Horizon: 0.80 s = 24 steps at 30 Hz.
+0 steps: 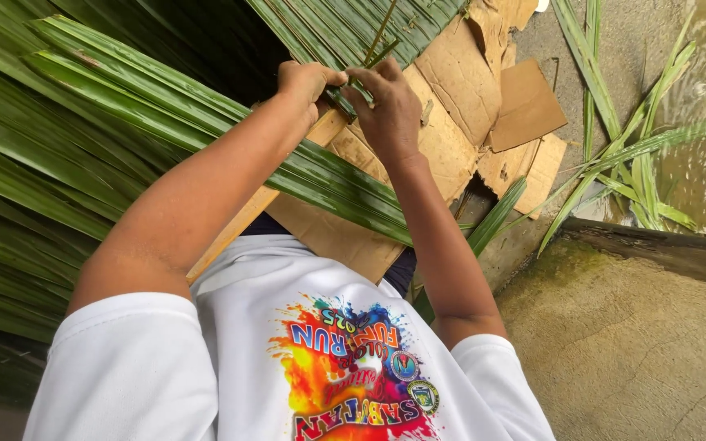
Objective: Weaving and securing palm leaves onto a wooden stick to create a thatched panel.
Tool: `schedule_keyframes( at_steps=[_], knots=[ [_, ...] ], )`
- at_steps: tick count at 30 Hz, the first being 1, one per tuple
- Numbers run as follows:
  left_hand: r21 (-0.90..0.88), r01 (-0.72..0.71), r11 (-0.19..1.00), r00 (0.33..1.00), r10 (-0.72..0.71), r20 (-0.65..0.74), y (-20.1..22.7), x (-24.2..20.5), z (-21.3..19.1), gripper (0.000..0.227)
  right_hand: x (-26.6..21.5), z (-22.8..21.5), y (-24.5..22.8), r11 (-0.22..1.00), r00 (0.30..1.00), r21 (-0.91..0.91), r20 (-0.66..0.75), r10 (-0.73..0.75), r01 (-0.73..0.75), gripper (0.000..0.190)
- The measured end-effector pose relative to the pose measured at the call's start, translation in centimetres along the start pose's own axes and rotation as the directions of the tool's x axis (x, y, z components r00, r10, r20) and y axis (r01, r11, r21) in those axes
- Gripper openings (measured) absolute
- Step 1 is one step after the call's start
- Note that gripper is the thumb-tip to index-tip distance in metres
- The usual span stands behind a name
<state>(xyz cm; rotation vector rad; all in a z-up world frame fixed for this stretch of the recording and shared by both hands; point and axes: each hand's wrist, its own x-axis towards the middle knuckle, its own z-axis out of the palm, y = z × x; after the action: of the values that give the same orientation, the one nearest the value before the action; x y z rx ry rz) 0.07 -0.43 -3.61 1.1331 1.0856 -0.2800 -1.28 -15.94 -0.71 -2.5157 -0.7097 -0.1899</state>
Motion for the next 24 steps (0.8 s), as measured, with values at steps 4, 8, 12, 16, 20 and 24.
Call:
schedule_keyframes(
  at_steps=[4,8,12,16,20,24],
  knots=[
    [0.01,-0.012,1.0,1.0,0.012,-0.009,-0.5,-0.2,-0.1,0.039,-0.6,1.0,-0.7,0.999,0.992,-0.005,-0.12,-0.033,0.033,0.013],
    [0.047,-0.019,0.999,0.997,0.022,-0.076,0.0,-0.2,0.0,0.047,-1.4,0.5,-3.1,0.993,0.968,-0.066,-0.227,-0.109,0.097,0.01],
    [0.138,0.039,0.99,0.994,-0.024,-0.109,0.9,-2.1,-0.6,0.044,-2.4,-0.4,-5.8,0.98,0.923,-0.134,-0.337,-0.187,0.149,0.008],
    [0.141,-0.006,0.99,0.995,0.02,-0.097,0.9,-1.8,-0.4,0.054,-3.6,-1.5,-5.7,0.974,0.935,-0.059,-0.272,-0.229,0.221,0.007],
    [0.225,-0.008,0.974,0.996,0.028,-0.087,1.4,-2.6,-0.8,0.043,-3.8,-4.8,-8.6,0.943,0.918,0.04,-0.246,-0.312,0.331,0.007],
    [0.177,-0.003,0.984,0.997,0.017,-0.074,0.8,-1.9,-0.8,0.05,-4.1,-9.8,-13.3,0.882,0.904,0.264,-0.288,-0.315,0.391,0.002]
  ],
)
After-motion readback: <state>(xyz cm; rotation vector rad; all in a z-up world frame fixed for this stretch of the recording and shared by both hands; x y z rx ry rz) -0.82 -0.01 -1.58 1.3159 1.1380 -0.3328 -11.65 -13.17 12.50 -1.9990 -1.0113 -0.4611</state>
